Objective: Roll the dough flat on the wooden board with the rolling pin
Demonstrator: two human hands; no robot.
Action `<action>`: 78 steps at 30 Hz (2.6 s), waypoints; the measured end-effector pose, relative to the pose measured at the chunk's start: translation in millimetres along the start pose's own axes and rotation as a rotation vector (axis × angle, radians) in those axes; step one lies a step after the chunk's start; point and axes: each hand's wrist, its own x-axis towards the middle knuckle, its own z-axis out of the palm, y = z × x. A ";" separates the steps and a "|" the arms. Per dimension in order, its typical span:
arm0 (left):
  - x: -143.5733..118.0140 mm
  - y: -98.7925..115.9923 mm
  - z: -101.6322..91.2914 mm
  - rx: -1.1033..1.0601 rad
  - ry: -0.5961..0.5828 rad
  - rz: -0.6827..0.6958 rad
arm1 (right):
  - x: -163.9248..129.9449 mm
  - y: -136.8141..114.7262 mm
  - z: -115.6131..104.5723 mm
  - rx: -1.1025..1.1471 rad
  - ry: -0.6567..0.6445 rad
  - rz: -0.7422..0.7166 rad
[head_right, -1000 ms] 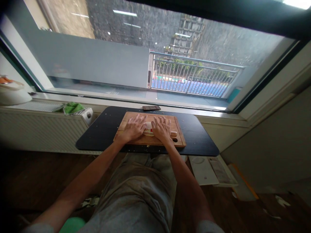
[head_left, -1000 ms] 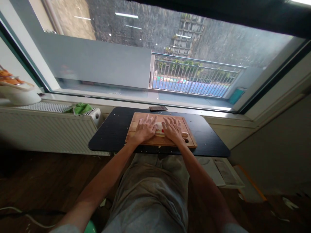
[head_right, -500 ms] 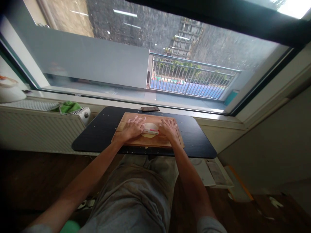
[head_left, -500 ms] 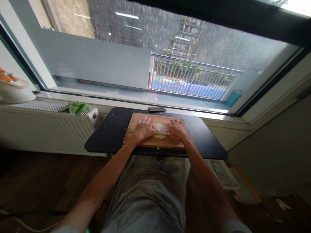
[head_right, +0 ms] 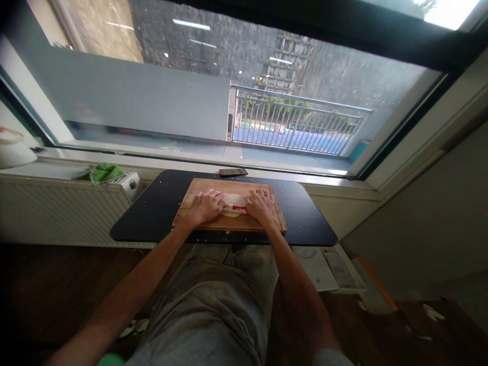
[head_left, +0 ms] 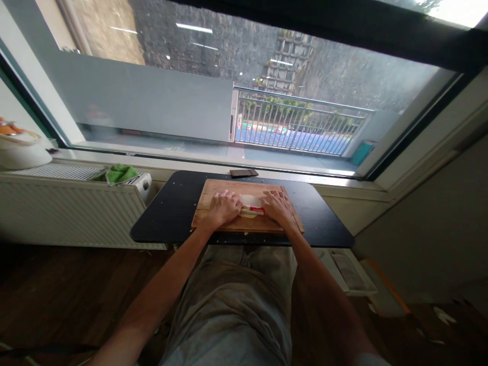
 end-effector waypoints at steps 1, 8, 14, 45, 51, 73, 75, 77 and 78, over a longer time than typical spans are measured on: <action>-1.1 -1.0 0.2 -0.009 0.009 0.011 | 3.1 -0.4 -1.7 0.023 0.025 0.037; -10.5 -11.2 2.0 -0.059 -0.020 0.139 | 14.2 12.6 -5.8 0.234 0.300 -0.152; -9.4 -10.4 5.0 -0.079 -0.008 0.150 | -12.0 19.1 -4.5 0.310 0.385 -0.167; -12.4 -3.1 12.2 -0.090 0.049 0.004 | -20.0 18.1 3.0 0.639 -0.029 -0.240; -12.6 -2.3 13.0 -0.088 0.058 0.000 | -21.9 12.5 -4.1 0.657 -0.008 -0.247; -13.0 -2.1 14.3 -0.069 0.085 0.007 | -12.0 20.6 10.5 0.817 0.046 -0.302; -13.2 -2.0 14.3 -0.070 0.085 0.007 | -10.7 21.5 13.1 0.836 0.031 -0.302; -13.4 -2.0 14.6 -0.072 0.088 0.007 | -9.8 22.7 15.5 0.835 0.016 -0.292; -13.4 -2.1 14.8 -0.074 0.090 0.006 | -9.6 23.3 16.5 0.829 0.006 -0.285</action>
